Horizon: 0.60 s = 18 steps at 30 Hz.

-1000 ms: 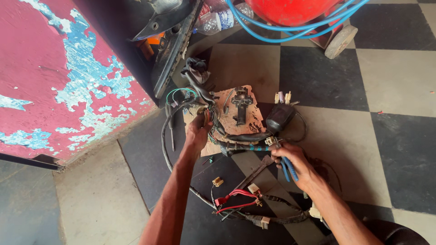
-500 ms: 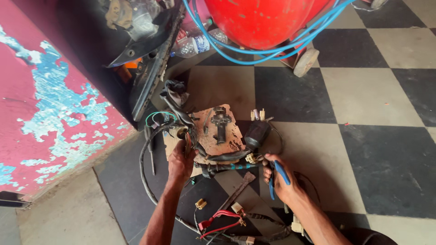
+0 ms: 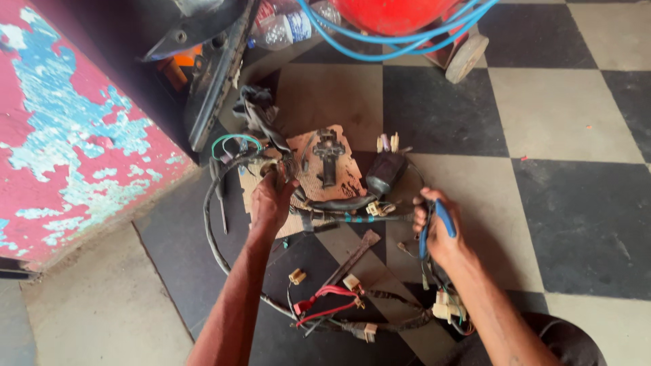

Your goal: The person works on an electrical wiring harness on a tiled floor. They use pliers to cut and manipulate wires and handle various plastic connectors and terminals.

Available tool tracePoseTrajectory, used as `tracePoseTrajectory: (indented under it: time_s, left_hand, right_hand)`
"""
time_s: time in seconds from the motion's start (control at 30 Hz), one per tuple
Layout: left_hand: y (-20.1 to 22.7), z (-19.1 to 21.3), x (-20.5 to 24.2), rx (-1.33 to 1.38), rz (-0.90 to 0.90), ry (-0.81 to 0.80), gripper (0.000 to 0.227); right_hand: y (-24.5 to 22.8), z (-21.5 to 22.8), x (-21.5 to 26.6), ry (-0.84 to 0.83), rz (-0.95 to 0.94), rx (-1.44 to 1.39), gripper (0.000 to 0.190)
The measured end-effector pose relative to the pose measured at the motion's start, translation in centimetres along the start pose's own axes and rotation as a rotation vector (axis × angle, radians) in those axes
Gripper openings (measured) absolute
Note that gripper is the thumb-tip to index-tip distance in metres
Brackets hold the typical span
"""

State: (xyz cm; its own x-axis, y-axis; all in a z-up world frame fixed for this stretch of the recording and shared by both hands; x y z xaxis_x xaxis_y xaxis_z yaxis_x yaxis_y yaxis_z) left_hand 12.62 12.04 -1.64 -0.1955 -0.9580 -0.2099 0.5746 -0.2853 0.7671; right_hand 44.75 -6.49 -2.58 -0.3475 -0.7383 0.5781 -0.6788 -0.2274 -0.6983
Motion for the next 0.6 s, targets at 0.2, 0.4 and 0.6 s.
tracePoseTrajectory:
  time_s: [0.2,0.4,0.6]
  left_hand:
    - [-0.7,1.3,3.9,-0.052,-0.202,0.148,0.066]
    - [0.9,1.4,10.0,0.145,0.036,-0.229,0.066]
    - [9.1,0.5,18.5,-0.060,-0.498,-0.379,0.081]
  right_hand:
    - [-2.4,0.9,0.0,0.015,0.141,0.180,0.013]
    - [-5.1,3.7,-0.4,0.182,0.099,-0.087,0.016]
    - [-7.8,12.9,-7.3,0.458,0.227,0.276,0.031]
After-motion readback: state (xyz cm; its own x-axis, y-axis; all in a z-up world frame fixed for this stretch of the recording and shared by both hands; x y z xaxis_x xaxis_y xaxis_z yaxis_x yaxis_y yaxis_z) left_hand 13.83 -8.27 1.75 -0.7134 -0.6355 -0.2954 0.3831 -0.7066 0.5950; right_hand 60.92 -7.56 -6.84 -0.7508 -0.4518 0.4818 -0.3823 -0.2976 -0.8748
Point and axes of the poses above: each hand's wrist, its own x-axis away from the middle knuckle, its own z-axis out of the back of the hand, y = z × x, the point moved 6 cm from there along -x, towards the middle knuckle, and after that the axes turned 8 degrees about -z, right-handed, at the moved point
